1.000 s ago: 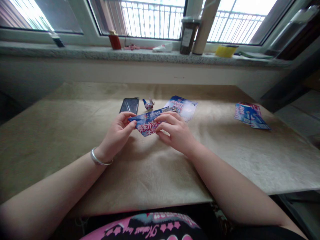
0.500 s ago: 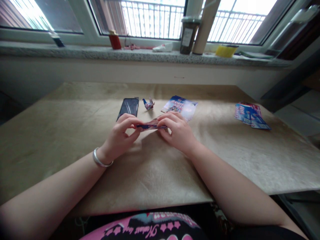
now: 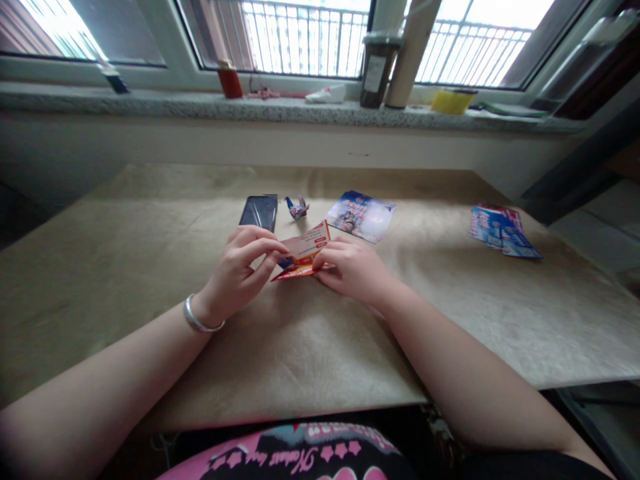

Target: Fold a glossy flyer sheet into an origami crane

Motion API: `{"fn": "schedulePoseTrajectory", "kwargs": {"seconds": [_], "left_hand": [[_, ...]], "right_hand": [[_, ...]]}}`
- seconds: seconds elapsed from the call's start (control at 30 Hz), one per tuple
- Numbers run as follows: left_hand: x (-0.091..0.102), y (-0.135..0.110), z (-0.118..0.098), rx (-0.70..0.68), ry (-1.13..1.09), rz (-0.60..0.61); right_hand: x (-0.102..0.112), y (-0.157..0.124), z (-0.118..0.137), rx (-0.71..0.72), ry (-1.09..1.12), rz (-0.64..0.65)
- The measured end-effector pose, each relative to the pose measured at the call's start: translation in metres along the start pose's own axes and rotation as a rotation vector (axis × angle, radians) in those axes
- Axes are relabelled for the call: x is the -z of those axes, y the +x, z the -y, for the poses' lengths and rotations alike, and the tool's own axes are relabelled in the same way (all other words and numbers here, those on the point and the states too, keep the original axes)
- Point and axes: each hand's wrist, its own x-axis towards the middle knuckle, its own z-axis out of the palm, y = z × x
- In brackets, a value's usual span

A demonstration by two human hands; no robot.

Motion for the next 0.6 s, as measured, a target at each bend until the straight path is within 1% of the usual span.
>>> {"fn": "schedulePoseTrajectory", "kwargs": {"seconds": [0.07, 0.17, 0.23, 0.33, 0.47, 0.6], "left_hand": [[-0.0003, 0.0005, 0.0013, -0.022, 0.065, 0.034], [-0.0006, 0.0012, 0.0031, -0.016, 0.153, 0.116], [-0.0009, 0.0009, 0.0037, 0.012, 0.212, 0.161], [-0.0017, -0.0006, 0.0024, 0.089, 0.272, 0.212], [-0.0034, -0.0026, -0.0028, 0.156, 0.25, 0.281], [-0.0051, -0.0044, -0.006, 0.154, 0.213, 0.311]], "right_hand": [[0.0008, -0.0003, 0.0, 0.021, 0.006, 0.043], [0.0007, -0.0007, 0.0, 0.045, 0.004, 0.06], [0.0003, -0.0011, -0.0001, 0.048, -0.006, 0.07], [0.0003, -0.0023, -0.0002, 0.023, -0.026, 0.11], [0.0015, -0.0032, 0.0003, -0.012, -0.041, 0.186], [0.0024, -0.0019, 0.0008, -0.025, -0.042, 0.229]]}}
